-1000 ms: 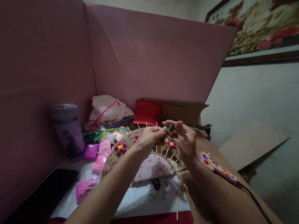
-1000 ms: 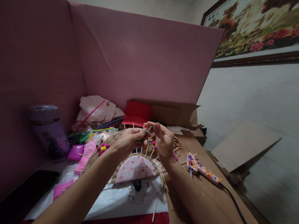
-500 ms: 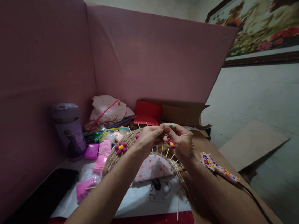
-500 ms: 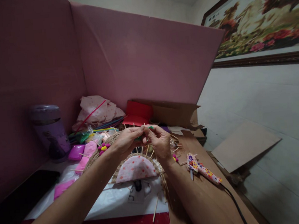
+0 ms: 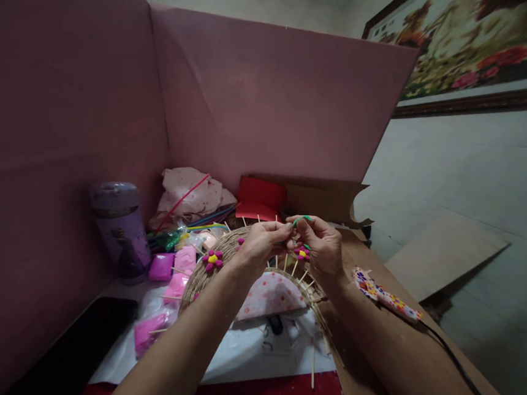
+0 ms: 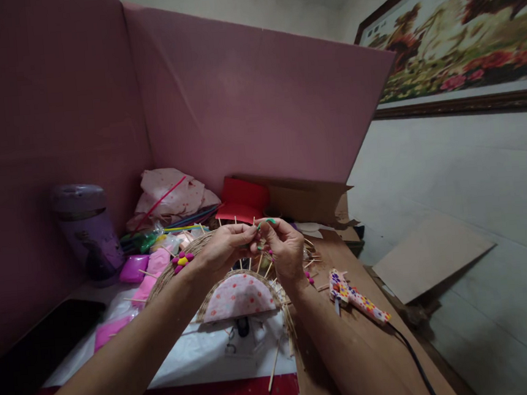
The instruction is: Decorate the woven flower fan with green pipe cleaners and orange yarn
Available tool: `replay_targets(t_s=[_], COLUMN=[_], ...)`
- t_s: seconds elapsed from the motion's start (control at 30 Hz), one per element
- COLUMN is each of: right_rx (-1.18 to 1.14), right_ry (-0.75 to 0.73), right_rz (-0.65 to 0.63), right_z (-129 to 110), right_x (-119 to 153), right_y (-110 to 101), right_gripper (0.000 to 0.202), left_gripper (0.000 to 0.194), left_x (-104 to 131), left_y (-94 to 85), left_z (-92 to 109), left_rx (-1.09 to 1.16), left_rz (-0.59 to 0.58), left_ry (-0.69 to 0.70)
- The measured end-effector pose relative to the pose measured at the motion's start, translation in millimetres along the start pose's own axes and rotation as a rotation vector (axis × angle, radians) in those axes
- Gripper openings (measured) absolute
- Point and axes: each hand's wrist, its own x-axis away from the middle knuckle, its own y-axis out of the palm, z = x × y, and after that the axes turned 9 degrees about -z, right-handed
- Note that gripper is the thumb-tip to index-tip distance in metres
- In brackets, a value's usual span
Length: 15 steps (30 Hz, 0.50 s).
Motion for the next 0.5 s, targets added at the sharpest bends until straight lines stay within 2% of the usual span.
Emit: replay_targets(t_s=[0.13,0.3,0.47,0.5], right_rx=[-0.003,0.018,0.042,0.036], right_ry=[0.01,-0.007,-0.051,-0.052], right_rz=[-0.01,0.086,0.161,0.164], right_z=[-1.7,1.1,2.4,2.2], right_x=[0.6,-1.4,-3.1,-3.0], right_y=[3.6,0.4,-3.2,-3.1], right_gripper=[0.022,0.023,0.022,0.022], left_gripper=[0.033,0.029,0.006,0.007], left_x=[-1.2,-0.2,0.9,0.8], left_y=[0.2,2.7,5.3,5.9], left_z=[-1.9,1.1,4.6,5.1], left_rx=[0.006,0.137,0.191,0.201], left_rz=[0.014,-0.039,0.018,0.034], left_ry=[0.015,-0.021,-0.042,-0.046])
